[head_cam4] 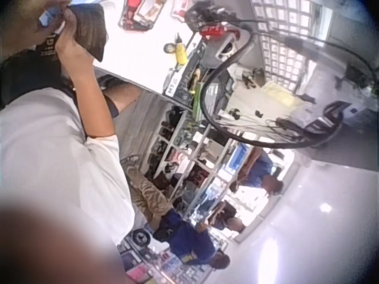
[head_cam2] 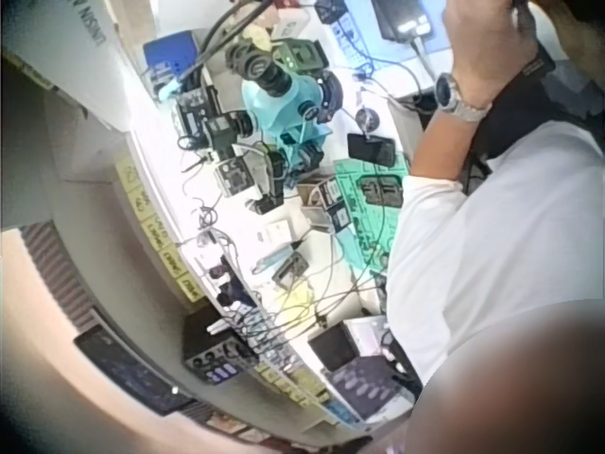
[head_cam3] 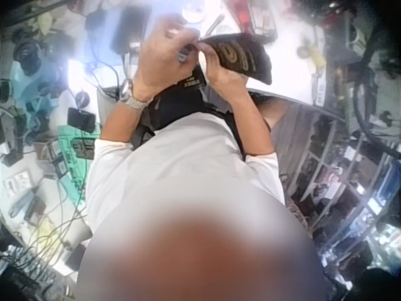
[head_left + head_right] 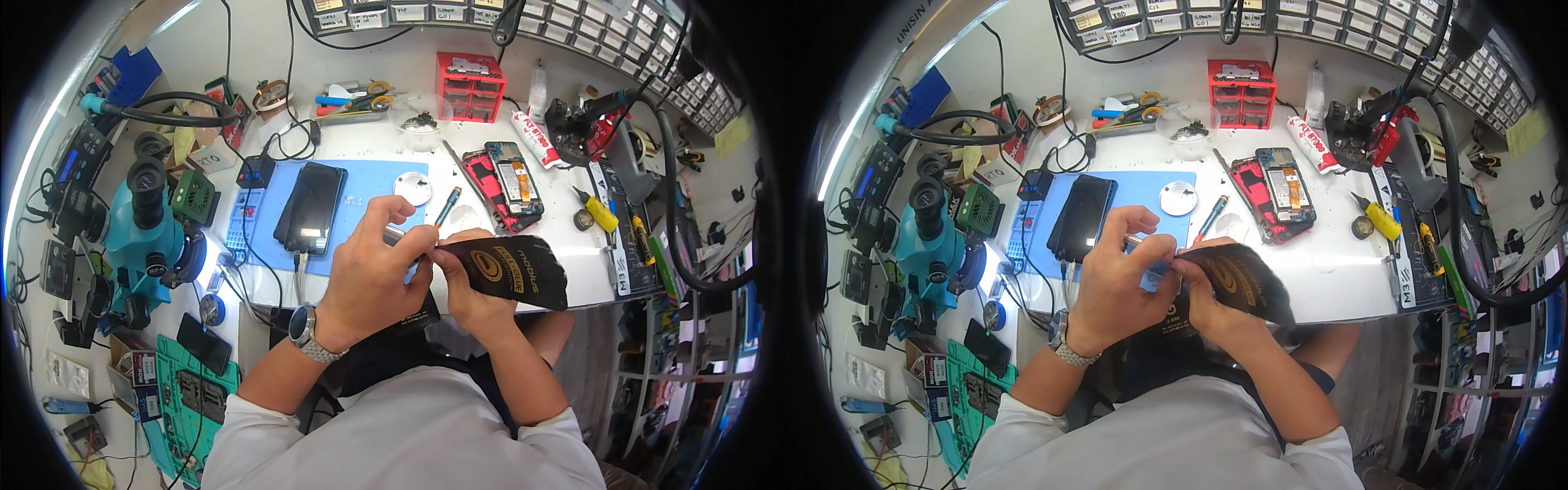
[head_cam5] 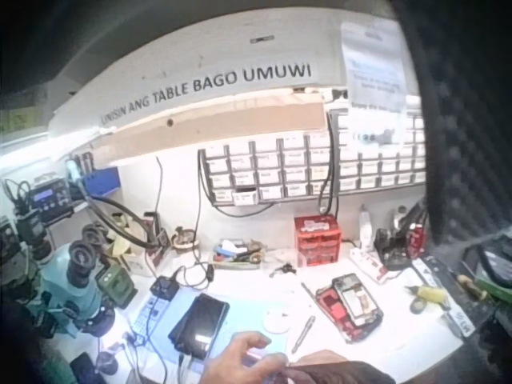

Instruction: The person disassembles a white smartphone using a screwdriver and a prying tool, then uses a heat gun on the device. They wipe the phone with a cloth and continue to remove internal components, including the battery, while working at a cluttered electronics repair bench.

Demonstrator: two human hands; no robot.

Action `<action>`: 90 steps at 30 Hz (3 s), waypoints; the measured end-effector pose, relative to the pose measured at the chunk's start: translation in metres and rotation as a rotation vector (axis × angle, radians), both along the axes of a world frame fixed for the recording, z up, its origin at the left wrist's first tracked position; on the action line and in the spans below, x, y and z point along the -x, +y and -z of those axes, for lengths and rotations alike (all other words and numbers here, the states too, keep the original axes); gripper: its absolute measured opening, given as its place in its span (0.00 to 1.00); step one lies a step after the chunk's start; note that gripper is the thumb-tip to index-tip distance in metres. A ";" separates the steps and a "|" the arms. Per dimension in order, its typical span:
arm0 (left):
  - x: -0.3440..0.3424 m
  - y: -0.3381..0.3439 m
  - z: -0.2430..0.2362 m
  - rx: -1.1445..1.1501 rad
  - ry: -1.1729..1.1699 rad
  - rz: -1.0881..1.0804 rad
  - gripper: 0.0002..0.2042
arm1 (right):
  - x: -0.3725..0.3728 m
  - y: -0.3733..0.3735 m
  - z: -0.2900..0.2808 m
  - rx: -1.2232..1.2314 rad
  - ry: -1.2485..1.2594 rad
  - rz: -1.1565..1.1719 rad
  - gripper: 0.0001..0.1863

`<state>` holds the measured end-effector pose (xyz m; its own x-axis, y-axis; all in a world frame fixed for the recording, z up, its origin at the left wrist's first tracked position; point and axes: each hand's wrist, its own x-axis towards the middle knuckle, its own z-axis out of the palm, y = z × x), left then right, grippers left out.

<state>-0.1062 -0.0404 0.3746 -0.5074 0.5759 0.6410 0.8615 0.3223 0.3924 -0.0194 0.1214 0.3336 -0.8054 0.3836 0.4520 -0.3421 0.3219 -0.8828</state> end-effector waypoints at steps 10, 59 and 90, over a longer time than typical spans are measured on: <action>0.003 0.015 0.033 -0.179 -0.039 0.067 0.43 | -0.007 0.016 -0.003 -0.181 0.099 0.037 0.11; -0.017 0.051 0.040 -0.090 -0.130 0.177 0.33 | -0.038 0.040 -0.021 -0.235 -0.212 0.102 0.18; -0.016 0.053 0.049 -0.135 -0.043 0.236 0.27 | -0.011 0.034 -0.007 -0.291 0.040 0.214 0.21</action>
<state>-0.0900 0.0122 0.3259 -0.3980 0.5921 0.7007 0.8879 0.0566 0.4565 -0.0086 0.1559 0.3410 -0.7004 0.3920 0.5965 -0.2718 0.6262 -0.7308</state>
